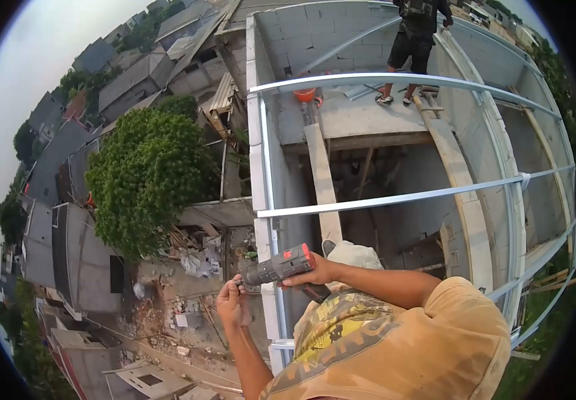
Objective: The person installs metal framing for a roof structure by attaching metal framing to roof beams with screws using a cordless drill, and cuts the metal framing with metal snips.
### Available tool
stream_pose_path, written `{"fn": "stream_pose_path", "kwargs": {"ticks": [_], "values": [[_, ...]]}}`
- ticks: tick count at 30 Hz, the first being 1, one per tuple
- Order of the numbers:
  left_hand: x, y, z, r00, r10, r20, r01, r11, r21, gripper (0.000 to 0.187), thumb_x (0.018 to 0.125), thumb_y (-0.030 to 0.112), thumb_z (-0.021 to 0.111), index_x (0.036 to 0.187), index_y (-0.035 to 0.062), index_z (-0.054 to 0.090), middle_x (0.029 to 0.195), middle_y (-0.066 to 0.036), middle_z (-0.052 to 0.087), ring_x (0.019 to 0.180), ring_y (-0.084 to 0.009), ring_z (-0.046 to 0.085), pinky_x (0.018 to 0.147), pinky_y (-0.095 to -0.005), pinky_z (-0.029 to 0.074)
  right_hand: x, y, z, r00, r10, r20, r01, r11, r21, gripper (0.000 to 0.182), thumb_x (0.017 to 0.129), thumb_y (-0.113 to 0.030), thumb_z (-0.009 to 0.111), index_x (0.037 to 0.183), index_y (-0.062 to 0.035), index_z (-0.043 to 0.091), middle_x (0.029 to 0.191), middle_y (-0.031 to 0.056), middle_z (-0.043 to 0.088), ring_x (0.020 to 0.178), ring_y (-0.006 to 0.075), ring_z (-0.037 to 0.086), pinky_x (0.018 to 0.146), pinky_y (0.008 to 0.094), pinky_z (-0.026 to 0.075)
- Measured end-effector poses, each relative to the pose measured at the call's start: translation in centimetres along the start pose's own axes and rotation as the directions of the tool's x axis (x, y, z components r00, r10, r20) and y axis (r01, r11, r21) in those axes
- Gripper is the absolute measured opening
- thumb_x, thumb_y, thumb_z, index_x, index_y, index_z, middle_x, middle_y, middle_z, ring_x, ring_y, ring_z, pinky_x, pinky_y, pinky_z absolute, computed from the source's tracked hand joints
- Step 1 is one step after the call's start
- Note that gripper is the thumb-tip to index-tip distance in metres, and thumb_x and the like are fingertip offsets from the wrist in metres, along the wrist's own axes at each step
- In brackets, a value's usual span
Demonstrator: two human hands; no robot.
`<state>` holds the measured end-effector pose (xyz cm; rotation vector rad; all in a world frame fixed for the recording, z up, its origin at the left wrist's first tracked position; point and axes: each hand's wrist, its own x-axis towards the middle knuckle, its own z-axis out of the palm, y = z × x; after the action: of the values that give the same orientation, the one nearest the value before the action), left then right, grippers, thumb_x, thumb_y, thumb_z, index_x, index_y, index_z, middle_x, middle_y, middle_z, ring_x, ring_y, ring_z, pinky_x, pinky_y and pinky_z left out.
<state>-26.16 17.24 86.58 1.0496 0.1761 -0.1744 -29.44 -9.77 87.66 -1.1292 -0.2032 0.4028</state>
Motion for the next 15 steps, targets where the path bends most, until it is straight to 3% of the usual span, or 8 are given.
{"fn": "stream_pose_path", "kwargs": {"ticks": [3,7,11,13,15], "values": [[0.1,-0.1,-0.8,0.995,0.005,-0.096,-0.002,1.0,0.028,0.026,0.096,0.015,0.066,0.111,-0.0062,0.067,0.102,-0.009,0.07,0.076,-0.0082,0.061,0.071,-0.0201,0.054,1.7,-0.9,-0.1,0.99,-0.105,0.089,0.11,0.992,-0.057,0.033,0.086,-0.014,0.079,0.112,-0.0042,0.062,0.092,0.001,0.069,0.082,0.008,0.063,0.064,0.0252,0.053],[0.8,0.2,-1.9,0.991,-0.08,-0.103,0.092,0.989,0.115,0.026,0.096,0.014,0.066,0.112,-0.0073,0.067,0.102,-0.011,0.07,0.077,-0.0096,0.062,0.072,-0.0208,0.055,4.2,-0.1,-2.6,0.98,-0.042,0.193,0.065,0.991,-0.115,0.032,0.085,-0.013,0.08,0.111,-0.0046,0.063,0.09,0.0005,0.069,0.078,0.0078,0.063,0.065,0.0254,0.052],[3.3,-2.2,-0.6,0.987,-0.127,-0.094,0.119,0.989,-0.088,0.025,0.097,0.014,0.065,0.109,-0.0076,0.067,0.103,-0.01,0.068,0.079,-0.0104,0.062,0.073,-0.0204,0.054,6.2,1.3,-6.0,0.982,0.013,0.186,0.014,0.99,-0.14,0.032,0.084,-0.009,0.08,0.111,-0.0037,0.063,0.092,0.0019,0.07,0.079,0.0082,0.064,0.065,0.0256,0.052],[5.6,-3.7,1.6,0.976,-0.197,-0.092,0.128,0.864,-0.487,0.025,0.098,0.017,0.062,0.11,-0.0047,0.065,0.098,-0.007,0.066,0.079,-0.0109,0.058,0.073,-0.0218,0.052,7.5,0.9,-7.7,0.996,0.047,0.081,-0.052,0.997,0.059,0.032,0.085,-0.008,0.078,0.113,-0.0026,0.062,0.096,0.0047,0.071,0.084,0.0103,0.066,0.07,0.0271,0.054],[8.4,-5.0,3.3,0.98,-0.187,-0.073,0.117,0.828,-0.548,0.022,0.098,0.018,0.063,0.108,-0.0014,0.066,0.099,-0.007,0.066,0.079,-0.0114,0.056,0.072,-0.0221,0.051,9.5,-0.2,-10.1,0.987,0.136,0.089,-0.144,0.986,0.088,0.032,0.086,-0.008,0.076,0.114,-0.0021,0.062,0.098,0.0063,0.071,0.086,0.0121,0.067,0.073,0.028,0.055]]}}
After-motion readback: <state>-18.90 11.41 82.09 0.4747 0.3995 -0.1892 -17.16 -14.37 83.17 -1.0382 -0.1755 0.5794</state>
